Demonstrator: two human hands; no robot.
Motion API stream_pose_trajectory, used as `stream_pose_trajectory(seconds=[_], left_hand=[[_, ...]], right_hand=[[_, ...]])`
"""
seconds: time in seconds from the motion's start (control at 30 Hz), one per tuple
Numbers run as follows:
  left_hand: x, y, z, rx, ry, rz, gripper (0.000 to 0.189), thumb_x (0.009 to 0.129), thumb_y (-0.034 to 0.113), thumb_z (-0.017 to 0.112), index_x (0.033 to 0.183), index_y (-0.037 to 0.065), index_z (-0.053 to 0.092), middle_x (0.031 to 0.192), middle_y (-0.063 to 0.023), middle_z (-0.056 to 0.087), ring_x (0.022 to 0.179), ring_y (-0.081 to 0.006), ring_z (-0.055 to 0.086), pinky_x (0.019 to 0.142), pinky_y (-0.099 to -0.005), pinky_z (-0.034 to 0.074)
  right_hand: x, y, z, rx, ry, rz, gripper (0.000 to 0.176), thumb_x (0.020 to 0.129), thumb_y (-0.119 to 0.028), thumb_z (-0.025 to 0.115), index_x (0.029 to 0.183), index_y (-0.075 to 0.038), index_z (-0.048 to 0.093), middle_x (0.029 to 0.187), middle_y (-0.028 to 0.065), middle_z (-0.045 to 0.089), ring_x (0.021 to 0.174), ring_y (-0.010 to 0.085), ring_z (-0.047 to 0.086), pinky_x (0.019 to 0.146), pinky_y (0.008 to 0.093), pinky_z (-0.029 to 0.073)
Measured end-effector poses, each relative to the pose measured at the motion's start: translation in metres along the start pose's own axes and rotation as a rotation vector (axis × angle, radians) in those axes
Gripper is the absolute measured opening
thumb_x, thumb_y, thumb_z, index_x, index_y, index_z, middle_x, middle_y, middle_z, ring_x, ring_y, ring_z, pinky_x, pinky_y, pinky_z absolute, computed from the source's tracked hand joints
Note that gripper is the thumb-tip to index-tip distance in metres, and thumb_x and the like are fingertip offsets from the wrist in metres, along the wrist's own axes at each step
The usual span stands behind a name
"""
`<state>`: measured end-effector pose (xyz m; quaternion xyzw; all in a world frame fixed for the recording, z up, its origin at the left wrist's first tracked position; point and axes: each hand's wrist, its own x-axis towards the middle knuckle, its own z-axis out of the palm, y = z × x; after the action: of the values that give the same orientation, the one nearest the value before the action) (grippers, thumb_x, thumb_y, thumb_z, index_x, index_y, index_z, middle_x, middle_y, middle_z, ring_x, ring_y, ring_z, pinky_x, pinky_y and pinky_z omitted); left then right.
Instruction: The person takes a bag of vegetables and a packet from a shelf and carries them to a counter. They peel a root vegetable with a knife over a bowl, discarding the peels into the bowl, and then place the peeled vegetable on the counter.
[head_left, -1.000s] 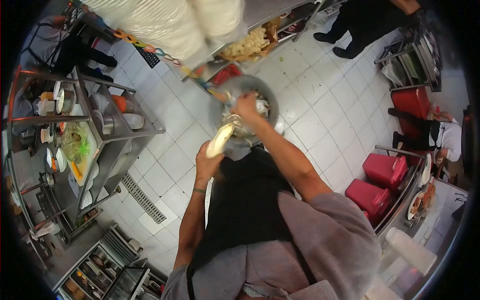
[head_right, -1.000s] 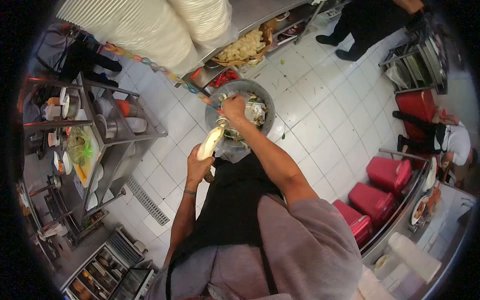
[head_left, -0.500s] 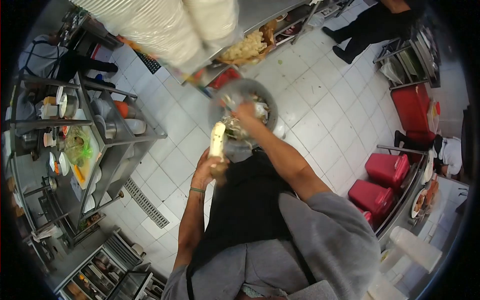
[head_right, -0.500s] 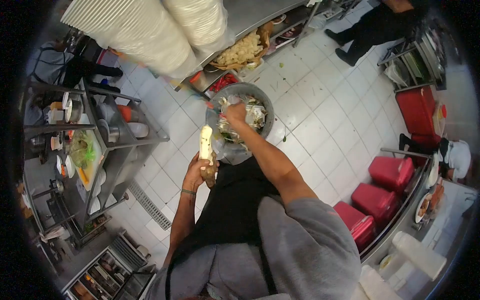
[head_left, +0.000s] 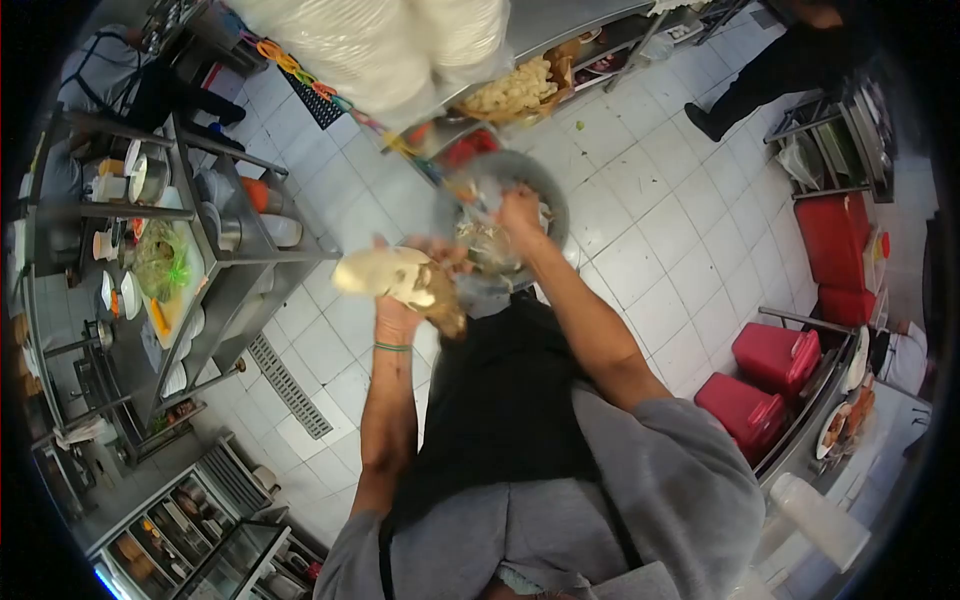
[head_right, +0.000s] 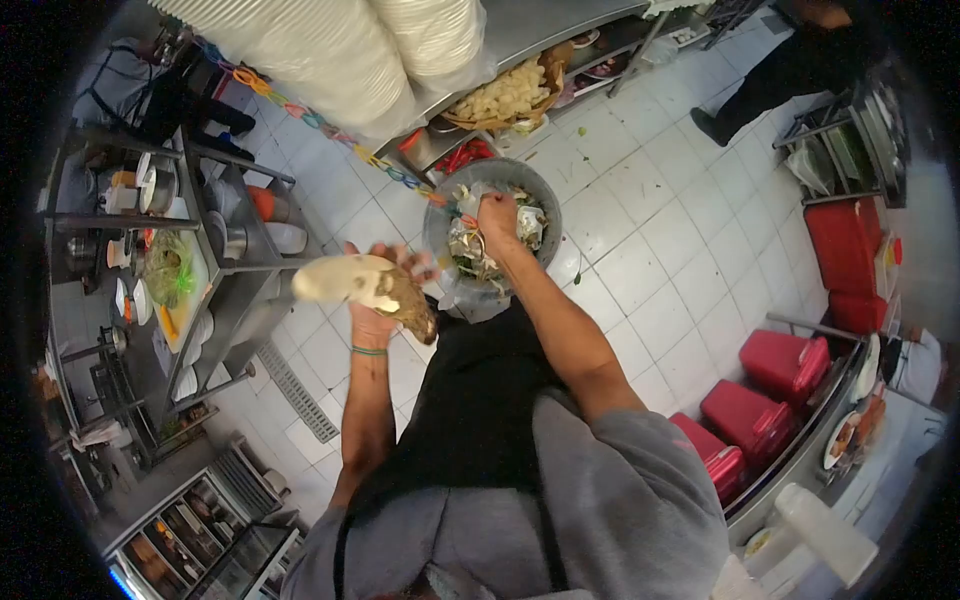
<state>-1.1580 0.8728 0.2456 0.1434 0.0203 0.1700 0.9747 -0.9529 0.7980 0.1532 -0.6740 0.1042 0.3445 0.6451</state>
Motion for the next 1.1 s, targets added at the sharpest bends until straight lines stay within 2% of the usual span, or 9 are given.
stream_pose_trajectory(seconds=[0.07,0.13,0.23,0.27,0.37,0.47,0.57,0.73,1.1], left_hand=[[-0.006,0.002,0.015,0.089,0.381,-0.075,0.071,0.093,0.069,0.039,0.124,0.008,0.059,0.117,-0.0157,0.063,0.114,-0.0418,0.057,0.087,-0.0561,0.051],[-0.02,0.005,0.009,-0.079,0.428,-0.286,0.069,0.095,0.063,0.042,0.126,0.002,0.056,0.118,-0.0197,0.062,0.107,-0.0381,0.061,0.09,-0.0552,0.051],[-0.027,-0.015,-0.021,-0.315,0.429,-0.322,0.068,0.096,0.058,0.043,0.136,0.003,0.048,0.131,-0.0195,0.056,0.098,-0.0355,0.065,0.071,-0.053,0.059],[-0.023,-0.012,-0.027,-0.397,0.209,-0.408,0.062,0.097,0.053,0.041,0.134,0.004,0.049,0.116,-0.0187,0.062,0.073,-0.0268,0.066,0.05,-0.0376,0.057],[-0.011,-0.016,-0.026,0.15,0.452,-0.352,0.057,0.097,0.051,0.04,0.129,0.006,0.052,0.101,-0.0142,0.065,0.064,-0.0224,0.061,0.04,-0.0289,0.049],[0.002,-0.03,-0.018,0.349,0.672,-0.323,0.047,0.093,0.049,0.044,0.114,0.009,0.058,0.086,-0.0107,0.066,0.059,-0.0225,0.062,0.044,-0.0326,0.052],[0.004,-0.04,-0.047,0.348,0.69,-0.333,0.047,0.09,0.052,0.043,0.103,0.01,0.059,0.076,-0.0098,0.065,0.057,-0.025,0.063,0.047,-0.0373,0.054],[0.013,-0.055,-0.065,0.357,0.798,-0.344,0.054,0.095,0.056,0.033,0.102,0.009,0.059,0.07,-0.012,0.063,0.054,-0.0273,0.062,0.045,-0.0388,0.052],[0.005,-0.055,-0.014,0.293,0.628,-0.472,0.053,0.098,0.054,0.033,0.111,0.008,0.056,0.08,-0.0168,0.065,0.054,-0.0304,0.063,0.043,-0.0415,0.051]], right_hand=[[0.012,0.013,-0.007,-0.089,0.011,-0.075,0.027,0.093,-0.016,0.048,0.104,0.006,0.06,0.092,0.014,0.063,0.078,0.0208,0.062,0.066,0.034,0.052],[0.017,0.004,0.001,-0.148,0.043,-0.212,0.028,0.094,-0.017,0.048,0.107,0.005,0.06,0.089,0.0123,0.061,0.072,0.0191,0.061,0.062,0.0329,0.054],[-0.001,-0.013,0.003,-0.066,0.003,-0.194,0.025,0.089,-0.016,0.056,0.101,0.005,0.062,0.091,0.0135,0.064,0.08,0.0203,0.059,0.076,0.0329,0.047],[-0.016,-0.026,-0.001,-0.145,-0.061,-0.157,0.023,0.089,-0.014,0.056,0.102,0.005,0.058,0.091,0.0118,0.061,0.078,0.0196,0.057,0.075,0.0304,0.047],[-0.043,-0.042,0.008,-0.013,-0.132,-0.035,0.018,0.091,-0.011,0.056,0.102,0.003,0.054,0.09,0.0091,0.056,0.076,0.0173,0.055,0.068,0.0295,0.051],[-0.027,-0.014,0.016,-0.113,-0.159,-0.256,0.014,0.092,-0.01,0.054,0.102,0.0,0.05,0.088,0.007,0.052,0.074,0.0153,0.054,0.059,0.0292,0.055],[-0.084,-0.037,0.032,0.06,-0.172,-0.122,0.014,0.093,-0.011,0.054,0.101,-0.001,0.051,0.088,0.0066,0.051,0.074,0.0147,0.054,0.06,0.0309,0.056],[-0.065,0.014,0.04,-0.455,0.001,-0.485,0.025,0.09,-0.011,0.053,0.108,0.005,0.052,0.091,0.0237,0.064,0.084,0.0345,0.065,0.082,0.0433,0.049],[-0.007,-0.005,0.031,-0.11,0.039,-0.188,0.025,0.087,-0.002,0.05,0.11,0.005,0.044,0.101,0.0249,0.057,0.068,0.0317,0.065,0.053,0.0404,0.06]])
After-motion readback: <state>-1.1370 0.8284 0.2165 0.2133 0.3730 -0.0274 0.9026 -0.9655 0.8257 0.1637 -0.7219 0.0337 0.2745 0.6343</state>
